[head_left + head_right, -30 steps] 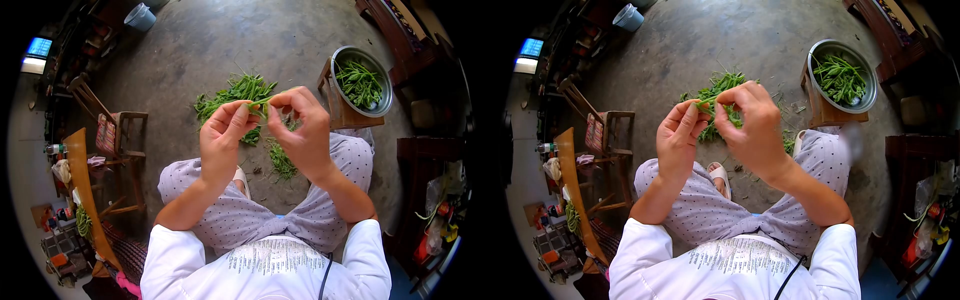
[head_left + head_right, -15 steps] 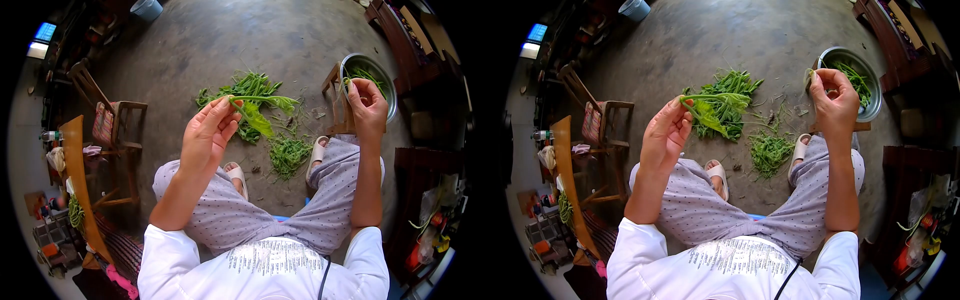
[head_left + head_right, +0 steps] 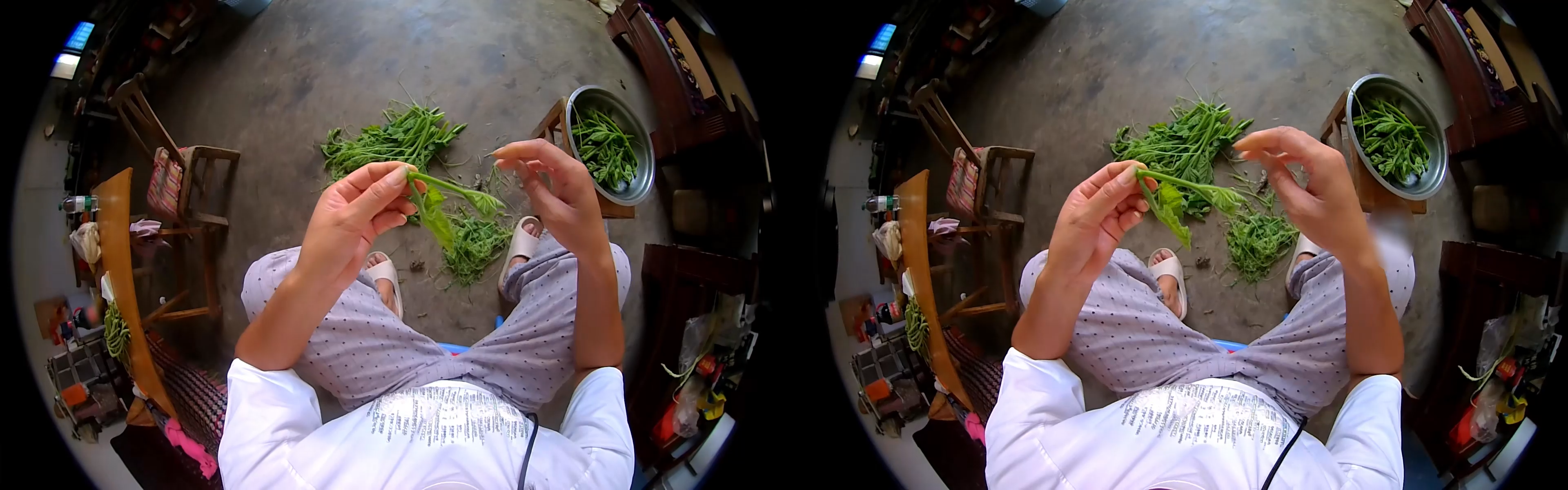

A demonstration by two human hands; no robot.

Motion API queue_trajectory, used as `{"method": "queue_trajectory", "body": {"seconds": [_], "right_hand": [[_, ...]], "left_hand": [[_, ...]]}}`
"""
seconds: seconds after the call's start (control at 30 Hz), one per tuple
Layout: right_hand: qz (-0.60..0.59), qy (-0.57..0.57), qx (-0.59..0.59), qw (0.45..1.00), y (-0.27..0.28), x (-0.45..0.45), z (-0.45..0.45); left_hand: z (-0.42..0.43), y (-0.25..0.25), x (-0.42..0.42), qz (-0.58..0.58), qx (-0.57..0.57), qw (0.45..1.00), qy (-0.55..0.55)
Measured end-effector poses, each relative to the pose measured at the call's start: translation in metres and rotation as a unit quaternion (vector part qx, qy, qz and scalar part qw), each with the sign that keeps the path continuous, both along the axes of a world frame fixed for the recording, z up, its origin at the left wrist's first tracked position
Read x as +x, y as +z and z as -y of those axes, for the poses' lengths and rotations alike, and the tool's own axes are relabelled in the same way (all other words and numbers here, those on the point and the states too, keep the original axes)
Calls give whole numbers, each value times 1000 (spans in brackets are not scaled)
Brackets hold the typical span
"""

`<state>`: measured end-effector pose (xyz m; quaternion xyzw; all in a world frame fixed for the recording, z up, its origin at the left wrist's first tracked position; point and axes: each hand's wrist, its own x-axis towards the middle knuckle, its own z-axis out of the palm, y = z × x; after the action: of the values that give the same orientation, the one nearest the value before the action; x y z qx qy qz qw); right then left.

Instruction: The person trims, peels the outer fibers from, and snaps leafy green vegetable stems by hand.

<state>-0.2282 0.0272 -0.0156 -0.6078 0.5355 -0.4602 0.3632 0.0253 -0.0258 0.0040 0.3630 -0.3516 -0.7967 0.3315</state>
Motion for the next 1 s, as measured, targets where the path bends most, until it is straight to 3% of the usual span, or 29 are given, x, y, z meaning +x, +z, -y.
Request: {"method": "queue_trajectory", "body": {"seconds": [0.03, 0.07, 0.17, 0.27, 0.4, 0.63, 1.0], "right_hand": [[83, 12, -21, 996, 2, 5, 1], [83, 11, -20, 996, 6, 10, 1], [36, 70, -50, 996, 14, 26, -3], [15, 47, -42, 998, 14, 38, -6], [-67, -44, -141, 987, 19, 45, -8], [-171, -67, -229, 956, 15, 51, -13], [-119, -56, -190, 973, 17, 61, -13]], "left_hand": [[-1, -1, -1, -1, 2, 1000, 0], [-2, -1, -2, 3, -14, 1000, -9], [-6, -4, -4, 6, -44, 999, -19], [-10, -1, -12, 31, -94, 995, 3], [-8, -3, -9, 71, -206, 975, 33], [-14, -3, -14, 35, -183, 981, 49], [-16, -5, -16, 60, -214, 975, 26]]}}
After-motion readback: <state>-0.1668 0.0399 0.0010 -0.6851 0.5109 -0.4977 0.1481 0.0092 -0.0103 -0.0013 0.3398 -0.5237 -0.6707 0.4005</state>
